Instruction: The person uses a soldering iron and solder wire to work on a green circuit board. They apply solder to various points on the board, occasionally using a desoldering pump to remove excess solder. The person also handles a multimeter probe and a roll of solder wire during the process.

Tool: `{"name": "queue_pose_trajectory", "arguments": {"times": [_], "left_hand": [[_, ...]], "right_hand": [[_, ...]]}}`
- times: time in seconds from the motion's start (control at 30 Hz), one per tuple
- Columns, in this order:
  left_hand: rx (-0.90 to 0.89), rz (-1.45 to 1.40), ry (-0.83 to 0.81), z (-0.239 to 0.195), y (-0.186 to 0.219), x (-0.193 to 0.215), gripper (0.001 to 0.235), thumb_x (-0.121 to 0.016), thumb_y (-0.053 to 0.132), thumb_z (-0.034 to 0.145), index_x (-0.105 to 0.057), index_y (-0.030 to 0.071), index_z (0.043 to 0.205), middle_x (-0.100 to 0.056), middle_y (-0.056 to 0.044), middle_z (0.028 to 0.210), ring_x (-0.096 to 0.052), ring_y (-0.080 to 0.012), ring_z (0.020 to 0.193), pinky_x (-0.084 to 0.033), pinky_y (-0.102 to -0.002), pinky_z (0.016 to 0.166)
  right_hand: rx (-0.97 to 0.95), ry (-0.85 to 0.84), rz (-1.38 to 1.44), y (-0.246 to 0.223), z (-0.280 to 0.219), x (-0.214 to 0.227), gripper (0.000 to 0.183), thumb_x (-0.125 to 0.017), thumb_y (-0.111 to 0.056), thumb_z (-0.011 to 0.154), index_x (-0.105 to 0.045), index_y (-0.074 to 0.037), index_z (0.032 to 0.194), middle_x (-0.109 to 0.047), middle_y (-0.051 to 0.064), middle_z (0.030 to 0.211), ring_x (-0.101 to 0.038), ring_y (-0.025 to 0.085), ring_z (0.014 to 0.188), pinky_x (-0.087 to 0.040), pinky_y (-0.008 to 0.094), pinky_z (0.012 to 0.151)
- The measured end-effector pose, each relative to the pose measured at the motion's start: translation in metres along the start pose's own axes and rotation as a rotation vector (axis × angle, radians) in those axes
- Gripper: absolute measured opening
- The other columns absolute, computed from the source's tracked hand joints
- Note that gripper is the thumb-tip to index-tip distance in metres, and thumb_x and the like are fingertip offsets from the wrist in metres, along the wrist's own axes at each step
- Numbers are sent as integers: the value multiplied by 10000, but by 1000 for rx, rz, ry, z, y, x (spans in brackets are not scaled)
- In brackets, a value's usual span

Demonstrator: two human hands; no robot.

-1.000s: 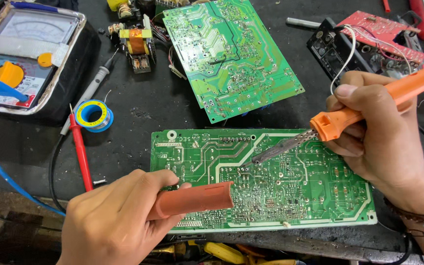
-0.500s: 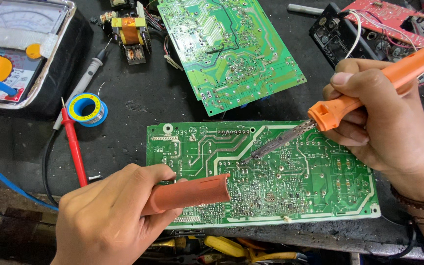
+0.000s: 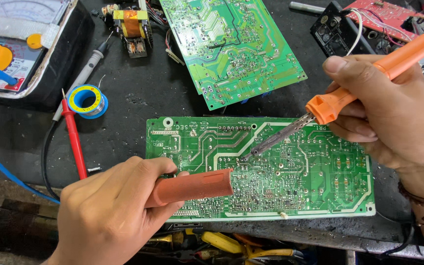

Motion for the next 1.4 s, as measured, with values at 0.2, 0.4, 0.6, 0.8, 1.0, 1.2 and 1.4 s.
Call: {"name": "queue_pose_trajectory", "arguments": {"times": [0.2, 0.4, 0.6, 0.8, 1.0, 1.2, 1.4], "left_hand": [[11, -16, -4, -1, -1, 0, 226, -752, 381, 1130, -735, 160, 1086, -676, 58, 796, -645, -159, 637, -439, -367, 564], [23, -15, 8, -1, -2, 1, 180, -744, 338, 1131, -740, 169, 1068, -667, 53, 781, -635, -166, 621, -446, -375, 565], [11, -39, 7, -4, -4, 0, 215, -752, 364, 1114, -753, 150, 1097, -675, 55, 797, -628, -167, 619, -454, -369, 563], [34, -35, 0, -7, -6, -2, 149, -832, 289, 1087, -756, 160, 1093, -690, 68, 810, -629, -164, 621, -451, -369, 555], [21, -27, 9, -4, -2, 0, 232, -750, 382, 1118, -741, 153, 1084, -679, 49, 799, -631, -174, 625, -463, -380, 570], [33, -26, -5, -5, -3, -1, 161, -791, 302, 1114, -735, 153, 1086, -669, 46, 780, -620, -160, 613, -448, -369, 557], [462, -28, 137, -11, -20, 38, 244, -1015, 231, 1079, -817, 138, 972, -615, -19, 724, -424, -196, 622, -381, -371, 667]], "right_hand": [[82, 62, -72, -10, -7, -11, 691, -530, -306, 1263, -268, -167, 639, -183, -6, 547, -205, 121, 423, -182, 291, 396], [78, 144, -25, 5, -6, -1, 644, -509, -365, 1270, -448, -77, 698, -216, 16, 553, -229, 138, 428, -214, 300, 403], [4, 206, -10, 5, -7, -1, 590, -533, -301, 1225, -393, -107, 686, -224, 20, 565, -226, 138, 439, -187, 297, 391], [65, 180, 4, 5, -8, -1, 644, -529, -372, 1257, -436, -88, 687, -244, 19, 541, -244, 133, 405, -232, 291, 386], [94, 187, 4, 2, -8, -5, 632, -518, -375, 1246, -430, -93, 687, -234, 22, 536, -236, 130, 412, -215, 281, 384], [67, 194, 47, 6, -5, -2, 554, -534, -340, 1238, -549, -76, 751, -214, 13, 514, -208, 111, 406, -205, 269, 378], [9, 220, 62, 11, -4, 1, 528, -557, -328, 1219, -494, -84, 755, -206, -8, 588, -225, 109, 472, -191, 275, 416]]}}
Point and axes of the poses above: each hand's wrist, its own z-axis towards the middle knuckle, its own x-axis out of the back of the hand, y = z × x, the point moved 7 cm from there along z, towards the middle knuckle
